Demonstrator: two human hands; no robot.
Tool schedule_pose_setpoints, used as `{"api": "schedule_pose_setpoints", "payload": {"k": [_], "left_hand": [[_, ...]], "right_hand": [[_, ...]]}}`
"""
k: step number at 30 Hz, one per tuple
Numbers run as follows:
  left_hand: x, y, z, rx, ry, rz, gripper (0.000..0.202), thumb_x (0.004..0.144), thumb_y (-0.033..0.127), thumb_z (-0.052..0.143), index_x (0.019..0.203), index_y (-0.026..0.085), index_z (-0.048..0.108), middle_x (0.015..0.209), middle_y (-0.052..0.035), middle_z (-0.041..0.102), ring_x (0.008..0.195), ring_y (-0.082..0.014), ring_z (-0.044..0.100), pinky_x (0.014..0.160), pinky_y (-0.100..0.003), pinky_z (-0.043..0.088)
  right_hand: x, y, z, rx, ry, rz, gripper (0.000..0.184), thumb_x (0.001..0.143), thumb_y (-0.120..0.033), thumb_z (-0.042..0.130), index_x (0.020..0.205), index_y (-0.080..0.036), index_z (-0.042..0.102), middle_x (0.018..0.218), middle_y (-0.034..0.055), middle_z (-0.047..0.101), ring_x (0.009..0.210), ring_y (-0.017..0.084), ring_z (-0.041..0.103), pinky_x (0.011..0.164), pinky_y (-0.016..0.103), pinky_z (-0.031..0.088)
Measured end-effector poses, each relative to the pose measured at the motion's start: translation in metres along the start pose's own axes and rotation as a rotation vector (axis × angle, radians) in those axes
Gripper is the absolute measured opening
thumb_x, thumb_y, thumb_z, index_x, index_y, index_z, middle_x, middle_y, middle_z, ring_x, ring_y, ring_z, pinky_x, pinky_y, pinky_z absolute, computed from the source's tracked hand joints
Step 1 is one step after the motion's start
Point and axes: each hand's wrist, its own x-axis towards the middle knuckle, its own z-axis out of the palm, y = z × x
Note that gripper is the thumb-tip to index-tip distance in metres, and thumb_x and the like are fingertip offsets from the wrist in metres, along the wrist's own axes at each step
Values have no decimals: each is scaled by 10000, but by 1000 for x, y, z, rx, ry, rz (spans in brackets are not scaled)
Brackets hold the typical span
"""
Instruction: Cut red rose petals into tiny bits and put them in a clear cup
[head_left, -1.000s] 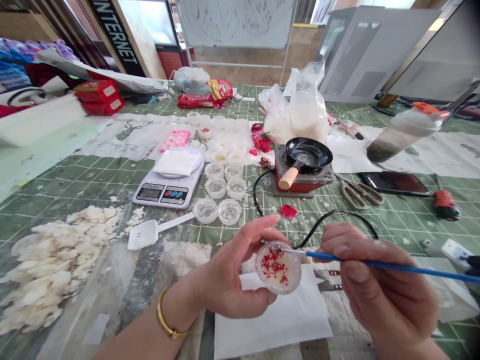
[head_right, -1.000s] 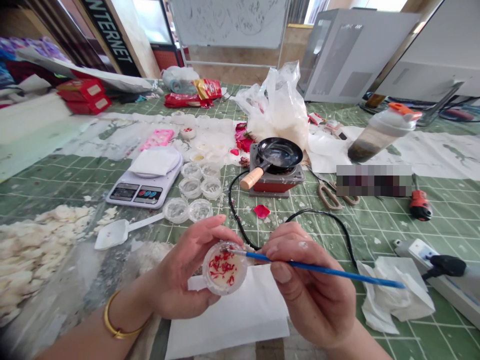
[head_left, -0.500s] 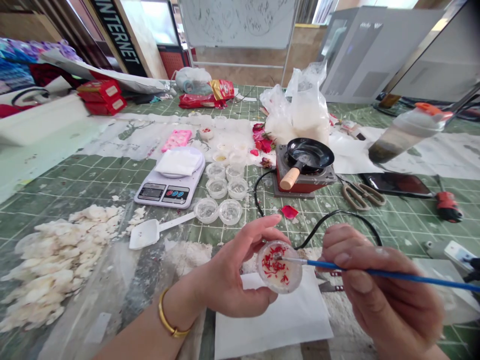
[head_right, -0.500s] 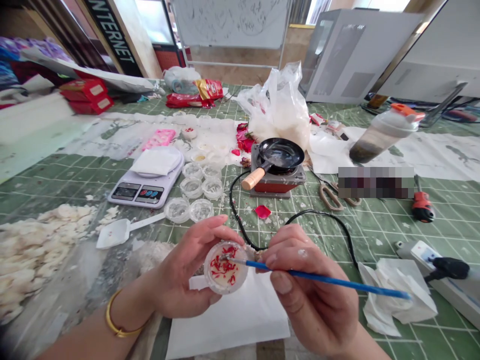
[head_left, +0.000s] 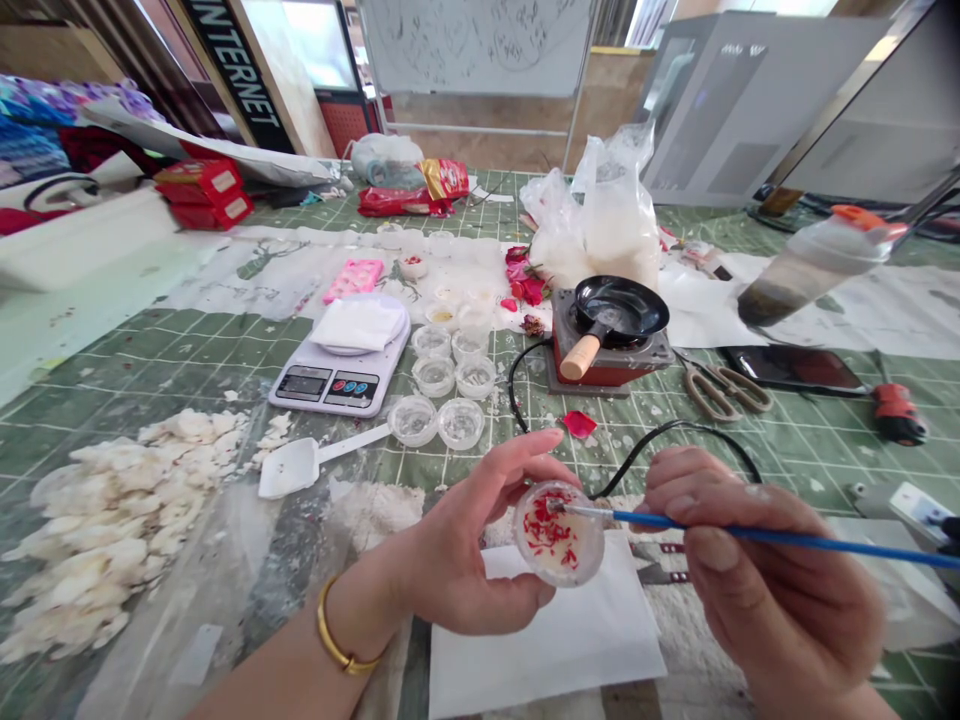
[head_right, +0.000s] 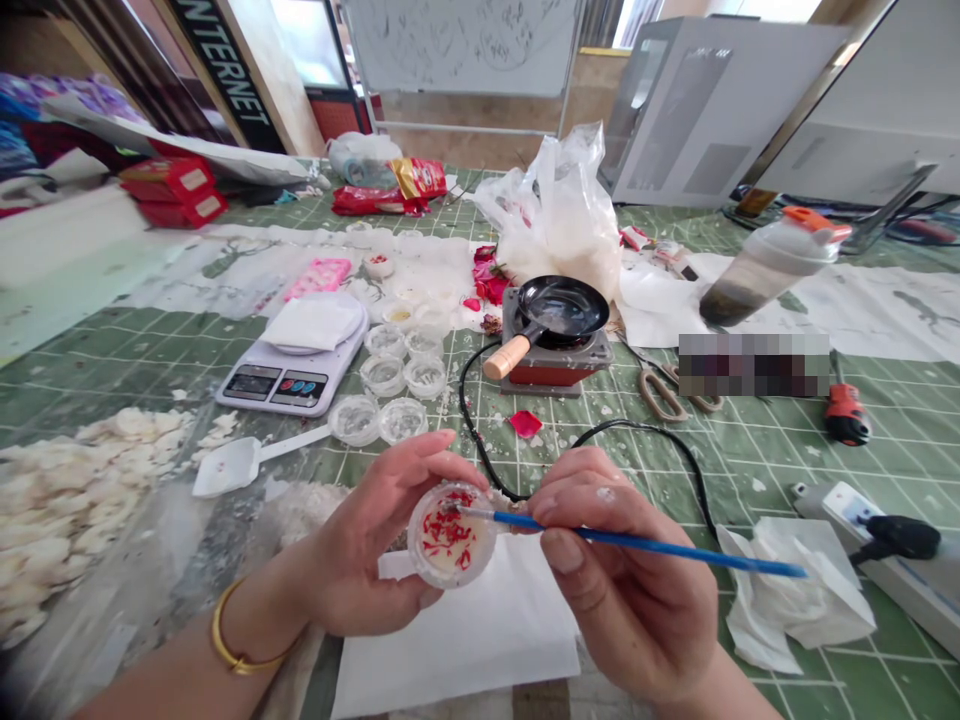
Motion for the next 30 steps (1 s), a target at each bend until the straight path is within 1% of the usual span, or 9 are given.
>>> {"api": "schedule_pose_setpoints", "payload": {"k": [5,9,11,13,16,19,23,28,30], "left_hand": [[1,0,-2,2,-33,22,923,691,31,616,1444,222,117,1265,-155,457,1087,-230,563,926,-388,500],[1,1,-2,9,-35,17,926,691,33,621,1444,220,116,1267,-155,453,1097,-236,557,930,-388,497],[0,1,-2,8,-33,8,926,688,31,621,1443,226,122,1264,-149,455,1089,-235,561,929,-388,497],[0,0,-2,7,-34,1,927,685,27,618,1442,232,125,1265,-145,455,1065,-228,570,916,-384,505],[0,0,-2,8,-34,-8,932,685,26,623,1444,233,121,1267,-145,454,1050,-224,576,912,-380,506],[0,0,-2,3,-27,-1,926,692,23,621,1444,233,123,1265,-143,455,1083,-230,565,929,-377,497],[0,1,-1,-4,-29,2,916,697,24,617,1442,236,128,1266,-140,454,1066,-220,575,923,-369,500],[0,1,-2,2,-31,-5,920,694,28,624,1440,236,127,1260,-141,457,1066,-222,572,915,-369,505],[1,1,-2,-2,-31,7,915,693,28,622,1438,234,133,1253,-139,462,1084,-227,564,929,-374,498]], "right_hand": [[2,-5,-7,15,-31,31,93,840,-233,586,885,-237,668,659,24,609,647,211,582,690,447,469],[1,-2,-7,43,-32,2,156,847,-162,563,956,-221,659,733,39,628,701,210,581,725,446,455],[0,0,-5,55,-80,-18,206,844,-113,547,1004,-196,648,794,53,633,760,215,582,747,442,447],[0,1,-4,63,-164,-27,233,840,-87,544,1031,-180,640,827,58,632,810,218,578,759,433,445],[0,0,-5,91,-237,-31,220,847,-108,561,1043,-178,634,842,52,639,830,213,577,804,433,437],[0,-1,-7,122,-195,3,184,862,-137,567,1029,-174,635,837,46,641,860,214,579,845,425,421],[0,-1,-7,119,-128,31,177,867,-109,551,1006,-168,641,831,43,625,846,205,572,815,408,420],[0,-1,-7,171,-191,48,157,880,-146,544,1006,-175,633,800,30,609,827,195,568,833,413,420],[0,0,-7,183,-172,55,163,888,-142,530,1011,-182,629,812,28,608,838,191,566,842,404,417]]}}
